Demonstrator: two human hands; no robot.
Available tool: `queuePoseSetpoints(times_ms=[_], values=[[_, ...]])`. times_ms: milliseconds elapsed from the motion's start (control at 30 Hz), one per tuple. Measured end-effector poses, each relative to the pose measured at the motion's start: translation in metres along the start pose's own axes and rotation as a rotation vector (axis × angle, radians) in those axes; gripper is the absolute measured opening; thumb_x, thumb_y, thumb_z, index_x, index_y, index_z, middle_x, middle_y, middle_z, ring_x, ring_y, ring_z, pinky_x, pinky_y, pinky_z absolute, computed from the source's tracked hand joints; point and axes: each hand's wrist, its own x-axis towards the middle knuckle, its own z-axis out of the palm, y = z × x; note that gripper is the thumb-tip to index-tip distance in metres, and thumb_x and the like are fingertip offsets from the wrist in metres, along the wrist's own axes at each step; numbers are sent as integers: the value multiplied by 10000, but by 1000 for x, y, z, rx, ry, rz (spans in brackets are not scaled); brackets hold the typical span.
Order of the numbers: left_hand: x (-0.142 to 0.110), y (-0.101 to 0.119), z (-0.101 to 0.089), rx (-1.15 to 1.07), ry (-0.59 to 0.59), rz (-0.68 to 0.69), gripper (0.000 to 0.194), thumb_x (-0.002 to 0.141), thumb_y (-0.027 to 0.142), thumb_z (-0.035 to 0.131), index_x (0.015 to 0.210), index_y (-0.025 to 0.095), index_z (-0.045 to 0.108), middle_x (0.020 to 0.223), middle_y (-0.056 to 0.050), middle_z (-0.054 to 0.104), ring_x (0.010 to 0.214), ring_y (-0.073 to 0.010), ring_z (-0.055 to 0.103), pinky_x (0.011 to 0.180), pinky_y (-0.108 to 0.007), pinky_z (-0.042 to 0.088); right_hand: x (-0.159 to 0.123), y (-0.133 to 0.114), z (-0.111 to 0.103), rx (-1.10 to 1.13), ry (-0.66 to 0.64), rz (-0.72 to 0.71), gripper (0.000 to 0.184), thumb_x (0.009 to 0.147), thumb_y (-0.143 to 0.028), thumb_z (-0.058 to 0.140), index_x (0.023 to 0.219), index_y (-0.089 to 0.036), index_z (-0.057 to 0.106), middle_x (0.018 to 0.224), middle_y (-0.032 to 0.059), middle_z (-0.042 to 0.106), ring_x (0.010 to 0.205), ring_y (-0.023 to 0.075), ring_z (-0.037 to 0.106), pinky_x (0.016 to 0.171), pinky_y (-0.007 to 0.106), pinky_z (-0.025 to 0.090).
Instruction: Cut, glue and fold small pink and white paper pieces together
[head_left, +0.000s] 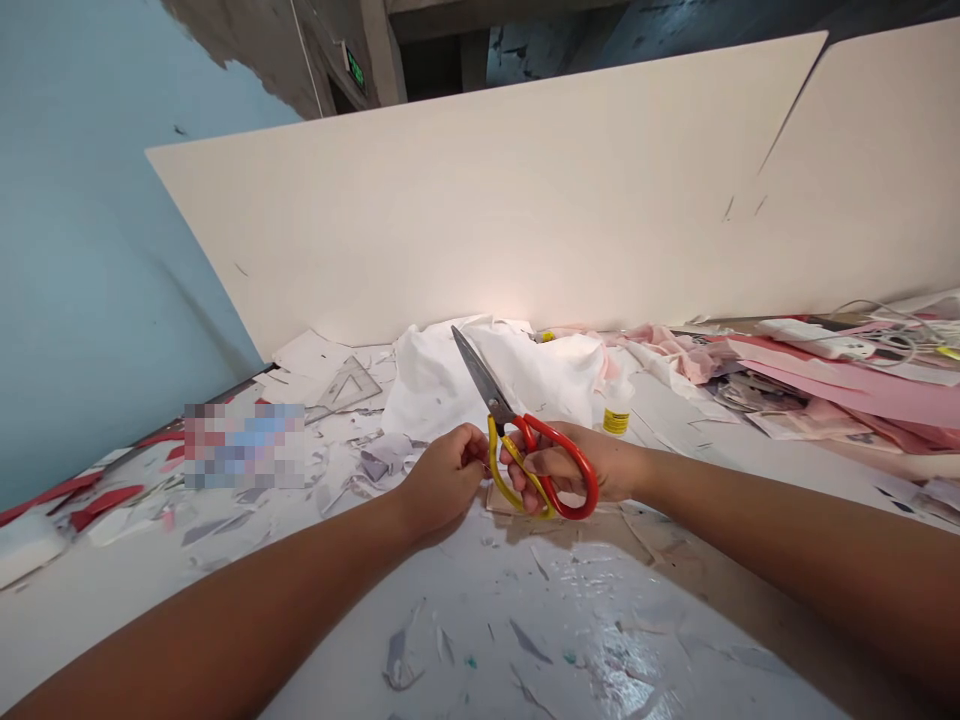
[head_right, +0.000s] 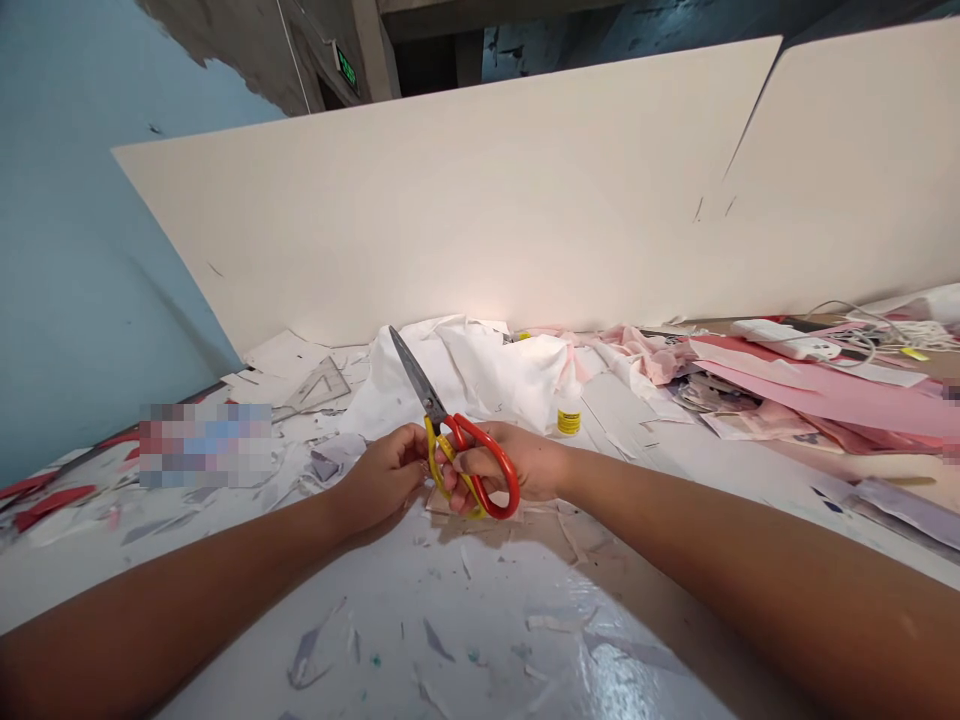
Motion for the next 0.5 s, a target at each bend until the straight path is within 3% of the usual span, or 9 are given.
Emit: queuePoseSetpoints(times_ms=[500], values=[[3,-5,6,-168,70,-64,82,663,143,508,734,185,504,645,30,541,574,-92,482,530,-209,386,5,0,-5,-51,-30,12,145,691,-127,497,831,-156,522,680,-5,572,544,117,566,549,258,444]])
